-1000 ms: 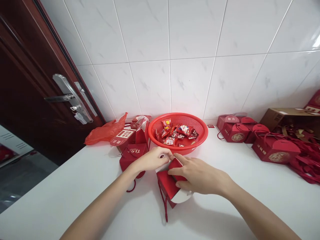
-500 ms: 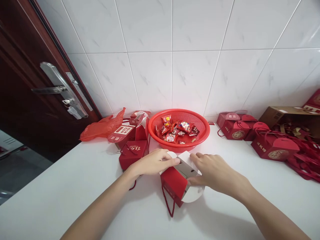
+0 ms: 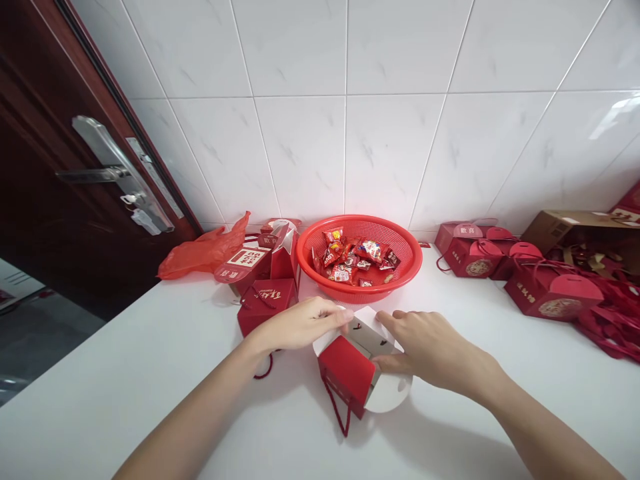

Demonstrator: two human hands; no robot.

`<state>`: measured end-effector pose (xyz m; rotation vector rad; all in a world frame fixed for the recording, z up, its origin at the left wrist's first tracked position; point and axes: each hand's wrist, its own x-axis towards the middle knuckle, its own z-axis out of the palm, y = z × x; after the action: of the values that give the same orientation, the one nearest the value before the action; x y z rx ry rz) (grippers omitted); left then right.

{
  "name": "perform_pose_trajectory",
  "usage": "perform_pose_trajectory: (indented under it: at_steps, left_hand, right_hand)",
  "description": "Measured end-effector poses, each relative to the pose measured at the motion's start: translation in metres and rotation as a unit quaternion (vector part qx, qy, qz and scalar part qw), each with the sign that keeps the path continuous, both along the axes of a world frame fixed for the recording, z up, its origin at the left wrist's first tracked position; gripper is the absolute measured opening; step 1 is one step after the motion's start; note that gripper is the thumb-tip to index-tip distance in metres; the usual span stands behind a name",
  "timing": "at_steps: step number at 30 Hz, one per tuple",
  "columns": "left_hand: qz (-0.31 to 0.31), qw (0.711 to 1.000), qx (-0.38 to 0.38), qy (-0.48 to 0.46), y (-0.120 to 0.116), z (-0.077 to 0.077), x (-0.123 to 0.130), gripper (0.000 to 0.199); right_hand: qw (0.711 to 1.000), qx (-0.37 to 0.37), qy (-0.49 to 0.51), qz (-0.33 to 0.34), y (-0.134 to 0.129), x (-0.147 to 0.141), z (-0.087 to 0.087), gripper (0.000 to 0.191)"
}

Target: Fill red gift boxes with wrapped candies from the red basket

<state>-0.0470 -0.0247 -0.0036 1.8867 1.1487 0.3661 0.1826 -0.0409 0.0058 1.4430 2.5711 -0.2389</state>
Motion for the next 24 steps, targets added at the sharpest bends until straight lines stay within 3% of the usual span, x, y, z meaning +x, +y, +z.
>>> perform_pose_trajectory:
  at_steps: [4,7,11,15,18,24]
  left_hand:
    - [0.015,0.998,-0.014,0.063,0.000,-0.003,0.002,0.059]
    - [-0.062,0.994,-0.045,0.077,0.000,0.008,-0.008,0.036]
    - [-0.143,0.986,-0.056,0.065,-0.001,0.019,-0.022,0.110]
    - [-0.097,0.989,-0.040,0.099,0.002,0.010,-0.031,0.127]
    - [-0.063,0.989,-0.044,0.125,0.004,0.001,-0.032,0.125]
    - [-0.013,0.989,0.015,0.146,0.005,0.002,-0.023,0.094]
  right_hand:
    - [1.000,-0.010,-0.007,-0.006,-0.001,-0.001,0.002,0.041]
    - [1.000,-0.021,-0.007,-0.008,-0.001,-0.001,0.003,0.042]
    - [1.000,-0.027,0.010,-0.008,0.001,0.000,0.002,0.041]
    - [0.999,-0.023,0.020,-0.021,0.004,0.001,0.000,0.044]
    - [0.999,-0.012,0.014,-0.034,0.008,0.002,0.000,0.044]
    - [0.998,0.008,0.021,-0.061,0.013,0.009,0.006,0.039]
